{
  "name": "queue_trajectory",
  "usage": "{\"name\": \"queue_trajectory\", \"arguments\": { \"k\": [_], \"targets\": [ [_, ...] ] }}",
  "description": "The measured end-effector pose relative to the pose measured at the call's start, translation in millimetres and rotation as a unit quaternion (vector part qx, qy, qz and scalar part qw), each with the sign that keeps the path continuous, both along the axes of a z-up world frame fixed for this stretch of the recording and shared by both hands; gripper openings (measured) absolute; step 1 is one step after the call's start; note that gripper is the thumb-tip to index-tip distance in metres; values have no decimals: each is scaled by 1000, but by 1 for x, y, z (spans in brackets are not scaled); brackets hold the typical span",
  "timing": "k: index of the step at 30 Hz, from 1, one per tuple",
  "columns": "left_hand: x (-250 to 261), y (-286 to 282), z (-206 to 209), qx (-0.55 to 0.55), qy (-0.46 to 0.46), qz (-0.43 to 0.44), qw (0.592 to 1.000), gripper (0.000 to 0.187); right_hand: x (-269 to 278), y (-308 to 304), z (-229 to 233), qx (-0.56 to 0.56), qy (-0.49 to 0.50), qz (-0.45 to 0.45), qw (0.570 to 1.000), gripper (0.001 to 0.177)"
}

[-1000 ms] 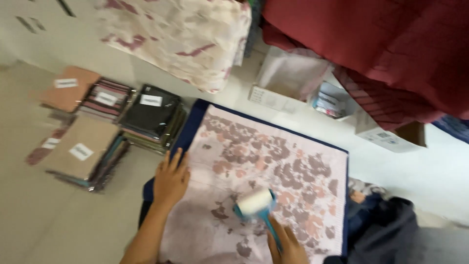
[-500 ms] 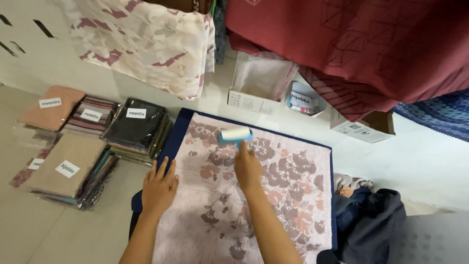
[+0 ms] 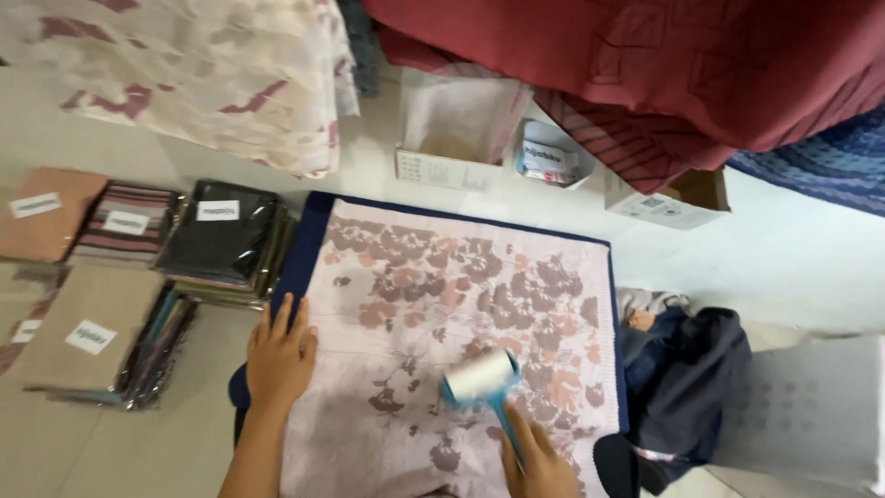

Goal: Cleaning a hijab with a lint roller, folding it neatly, and placing it into a plastic packaging bag.

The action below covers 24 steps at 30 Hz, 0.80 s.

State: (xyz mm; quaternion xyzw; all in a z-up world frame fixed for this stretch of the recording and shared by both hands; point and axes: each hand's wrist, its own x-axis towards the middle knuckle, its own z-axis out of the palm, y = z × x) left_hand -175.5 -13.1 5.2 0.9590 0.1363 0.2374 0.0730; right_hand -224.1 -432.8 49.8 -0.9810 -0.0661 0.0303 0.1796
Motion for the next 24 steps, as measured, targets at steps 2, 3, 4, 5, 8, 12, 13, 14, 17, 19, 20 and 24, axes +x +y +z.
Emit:
{"name": "queue_trajectory", "arguments": {
  "k": [2,3,4,5,8,12,13,14,17,19,20,24],
  "targets": [
    [0,-1,1,-5,-2,-2,1000,54,-18,-33,-10,28,-68,12,997,56],
    [-1,-1,2,-8,-6,1,1000,54,-27,-50,-14,57,-137,29,988,53],
    [0,-2,1,-8,-6,-3,1000,54,-20,-43,-9,56,-137,25,989,53],
    [0,-3,1,-5,-18,0,1000,53,-14,-36,-4,5,-108,-23,994,56],
    [1,-1,-6,3,-23,6,1000,52,29,12,18,-17,-125,-77,989,57],
    [1,1,-8,-11,29,20,999,55,124,75,40,58,-236,-34,969,45],
    [1,1,-7,-10,22,24,999,55,152,83,30,60,-243,-30,968,45],
    [0,0,-6,-7,14,20,1000,54,179,92,21,74,-256,-27,964,45],
    [1,1,-11,4,4,21,1000,54,231,114,17,76,-246,-35,966,40],
    [0,2,-13,13,4,23,1000,54,239,119,17,65,-221,-51,972,35],
    [0,2,-12,-1,10,22,1000,54,235,115,14,58,-204,-57,976,37],
    [0,2,-10,-38,34,17,999,54,166,78,8,76,-225,-21,971,47]
  ]
}}
